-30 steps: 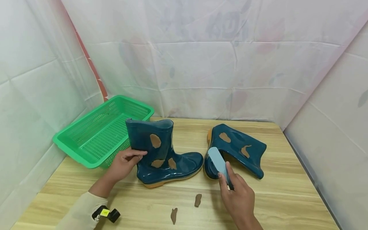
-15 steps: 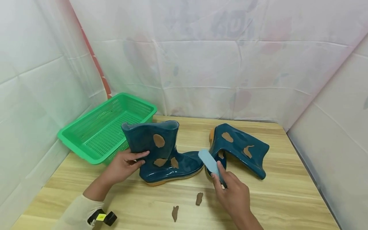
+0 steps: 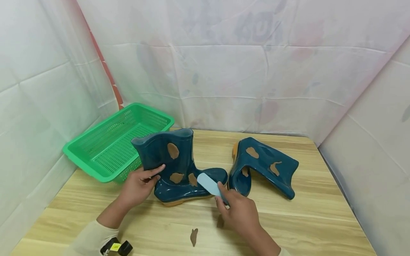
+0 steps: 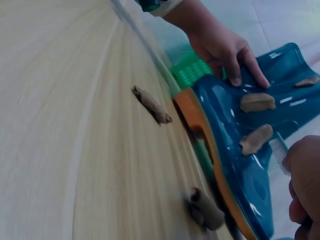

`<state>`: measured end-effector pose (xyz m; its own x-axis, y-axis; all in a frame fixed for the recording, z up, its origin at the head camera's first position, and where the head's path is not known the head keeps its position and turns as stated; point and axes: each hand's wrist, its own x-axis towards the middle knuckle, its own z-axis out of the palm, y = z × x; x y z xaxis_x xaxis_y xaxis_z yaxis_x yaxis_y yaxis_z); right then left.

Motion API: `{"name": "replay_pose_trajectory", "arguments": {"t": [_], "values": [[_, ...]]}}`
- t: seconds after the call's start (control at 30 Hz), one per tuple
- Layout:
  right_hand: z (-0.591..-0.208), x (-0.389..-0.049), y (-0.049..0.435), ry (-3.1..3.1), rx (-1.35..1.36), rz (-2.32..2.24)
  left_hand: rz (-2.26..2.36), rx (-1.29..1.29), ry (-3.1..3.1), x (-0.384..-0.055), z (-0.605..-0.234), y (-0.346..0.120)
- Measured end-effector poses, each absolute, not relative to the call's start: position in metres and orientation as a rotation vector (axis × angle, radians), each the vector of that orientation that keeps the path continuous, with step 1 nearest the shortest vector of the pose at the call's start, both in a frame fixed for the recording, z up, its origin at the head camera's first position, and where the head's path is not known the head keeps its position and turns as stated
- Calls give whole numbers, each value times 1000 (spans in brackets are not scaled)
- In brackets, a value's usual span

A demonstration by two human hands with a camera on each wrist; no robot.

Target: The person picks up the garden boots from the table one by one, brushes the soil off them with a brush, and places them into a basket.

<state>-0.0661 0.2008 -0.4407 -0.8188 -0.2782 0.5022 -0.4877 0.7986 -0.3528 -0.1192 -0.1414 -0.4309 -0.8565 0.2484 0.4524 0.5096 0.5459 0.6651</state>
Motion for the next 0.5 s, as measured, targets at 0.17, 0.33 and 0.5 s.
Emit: {"name": "replay_pose_trajectory", "arguments": {"t": [0.17,0.33,0.5], "values": [[-447,-72,190,-2569,632,637,-1181,-569,-2451,-118,-436,-138],[-451,-72,184,-2600,656,595,-1160,-592,-2427,-118,-440,-137],[-447,-71,181,-2761,630,582,-1150,-597,-2431,-119,-440,-138]]}}
